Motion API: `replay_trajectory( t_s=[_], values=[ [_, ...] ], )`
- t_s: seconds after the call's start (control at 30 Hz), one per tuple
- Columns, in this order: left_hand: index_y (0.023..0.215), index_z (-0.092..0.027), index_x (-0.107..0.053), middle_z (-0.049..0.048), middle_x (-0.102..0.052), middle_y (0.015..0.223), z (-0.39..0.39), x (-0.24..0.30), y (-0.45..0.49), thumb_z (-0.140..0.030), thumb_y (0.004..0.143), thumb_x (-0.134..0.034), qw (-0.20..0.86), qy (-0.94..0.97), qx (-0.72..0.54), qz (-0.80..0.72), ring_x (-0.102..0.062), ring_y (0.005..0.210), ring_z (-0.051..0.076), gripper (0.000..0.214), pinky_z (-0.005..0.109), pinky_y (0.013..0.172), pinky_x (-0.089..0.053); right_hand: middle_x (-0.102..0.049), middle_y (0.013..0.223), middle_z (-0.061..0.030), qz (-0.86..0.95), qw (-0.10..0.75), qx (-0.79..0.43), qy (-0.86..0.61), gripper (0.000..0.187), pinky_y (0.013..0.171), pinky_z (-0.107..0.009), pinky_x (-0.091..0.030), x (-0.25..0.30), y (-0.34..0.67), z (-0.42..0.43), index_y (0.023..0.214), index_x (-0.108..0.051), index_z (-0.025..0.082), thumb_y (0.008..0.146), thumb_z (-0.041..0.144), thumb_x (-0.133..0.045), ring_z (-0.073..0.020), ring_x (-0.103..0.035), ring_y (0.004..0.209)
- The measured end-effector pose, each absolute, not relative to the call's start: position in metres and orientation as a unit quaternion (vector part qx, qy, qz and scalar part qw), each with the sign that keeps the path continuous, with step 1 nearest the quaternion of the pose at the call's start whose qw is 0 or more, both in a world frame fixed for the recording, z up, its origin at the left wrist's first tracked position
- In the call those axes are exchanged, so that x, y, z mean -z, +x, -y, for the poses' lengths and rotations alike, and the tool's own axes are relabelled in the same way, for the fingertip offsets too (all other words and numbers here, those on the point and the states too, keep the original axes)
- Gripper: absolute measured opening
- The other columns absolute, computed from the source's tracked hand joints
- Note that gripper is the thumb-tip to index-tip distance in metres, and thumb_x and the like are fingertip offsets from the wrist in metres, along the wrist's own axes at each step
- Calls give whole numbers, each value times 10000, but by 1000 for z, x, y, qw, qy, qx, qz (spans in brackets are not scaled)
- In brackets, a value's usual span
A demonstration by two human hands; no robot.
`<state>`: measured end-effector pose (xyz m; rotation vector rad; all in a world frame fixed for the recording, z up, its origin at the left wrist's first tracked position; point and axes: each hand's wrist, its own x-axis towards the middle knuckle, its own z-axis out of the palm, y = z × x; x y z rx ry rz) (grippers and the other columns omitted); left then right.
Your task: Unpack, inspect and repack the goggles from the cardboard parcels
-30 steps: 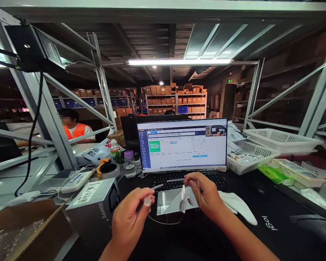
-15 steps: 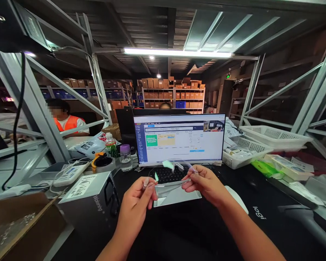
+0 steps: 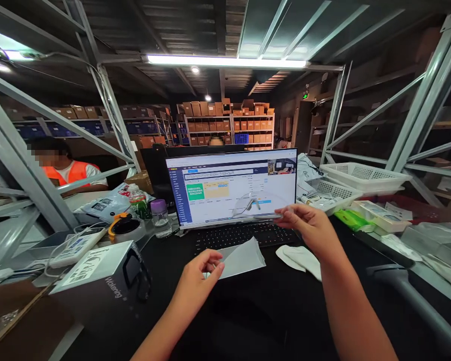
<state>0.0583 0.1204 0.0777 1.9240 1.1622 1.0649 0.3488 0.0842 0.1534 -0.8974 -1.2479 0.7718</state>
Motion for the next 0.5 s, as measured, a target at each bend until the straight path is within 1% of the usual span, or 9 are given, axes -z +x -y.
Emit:
replay_trajectory(
  t_s=[0.07, 0.17, 0.2, 0.23, 0.3, 0.33, 0.4, 0.5],
  values=[
    [992, -204, -673, 67, -708, 910, -114, -77, 70, -411, 909, -531, 284, 771, -358, -443, -645, 795, 208, 265, 319, 698, -498, -778, 891, -76, 536, 670, -306, -413, 386, 765, -316, -652, -154, 360, -86, 875, -745, 162, 757, 521, -823, -217, -764, 823],
    [1116, -218, -674, 103, -724, 1091, -105, -81, 99, -328, 966, -445, 221, 823, -284, -440, -674, 934, 235, 295, 372, 820, -516, -770, 851, -74, 532, 676, -286, -421, 413, 785, -342, -658, -152, 367, -88, 882, -742, 155, 752, 540, -819, -234, -765, 828],
    [1157, -228, -668, 106, -723, 1120, -104, -83, 112, -288, 959, -470, 200, 838, -255, -439, -676, 972, 243, 287, 394, 869, -509, -772, 861, -75, 532, 676, -283, -423, 418, 795, -350, -658, -151, 368, -89, 881, -740, 158, 747, 547, -819, -238, -766, 828],
    [1166, -233, -669, 105, -728, 1105, -106, -85, 126, -271, 942, -520, 178, 852, -224, -439, -674, 992, 254, 272, 417, 895, -503, -775, 876, -76, 533, 674, -282, -427, 426, 806, -355, -658, -150, 369, -89, 883, -740, 165, 742, 559, -817, -240, -767, 828],
    [1115, -197, -678, 90, -729, 1004, -117, -89, 152, -331, 939, -581, 153, 866, -158, -450, -679, 956, 254, 242, 451, 887, -518, -782, 918, -78, 538, 656, -286, -445, 454, 826, -359, -654, -147, 371, -91, 898, -741, 185, 723, 598, -810, -248, -771, 835],
    [1097, -171, -670, 75, -716, 990, -126, -91, 163, -377, 948, -589, 145, 867, -127, -460, -678, 942, 237, 267, 459, 882, -529, -785, 946, -78, 541, 644, -285, -460, 468, 840, -362, -650, -146, 372, -91, 912, -742, 199, 719, 622, -799, -254, -772, 846],
    [1112, -166, -653, 68, -694, 1060, -143, -95, 179, -427, 947, -610, 136, 859, -73, -488, -670, 954, 207, 311, 436, 882, -548, -787, 997, -77, 546, 620, -270, -495, 482, 872, -372, -638, -145, 375, -90, 943, -742, 231, 730, 663, -762, -272, -771, 890],
    [1118, -160, -649, 78, -678, 1124, -162, -98, 189, -427, 947, -620, 121, 843, -13, -525, -664, 999, 213, 319, 444, 895, -556, -792, 1013, -80, 550, 594, -234, -539, 492, 891, -402, -629, -148, 377, -85, 980, -748, 265, 744, 696, -713, -316, -755, 974]
  ],
)
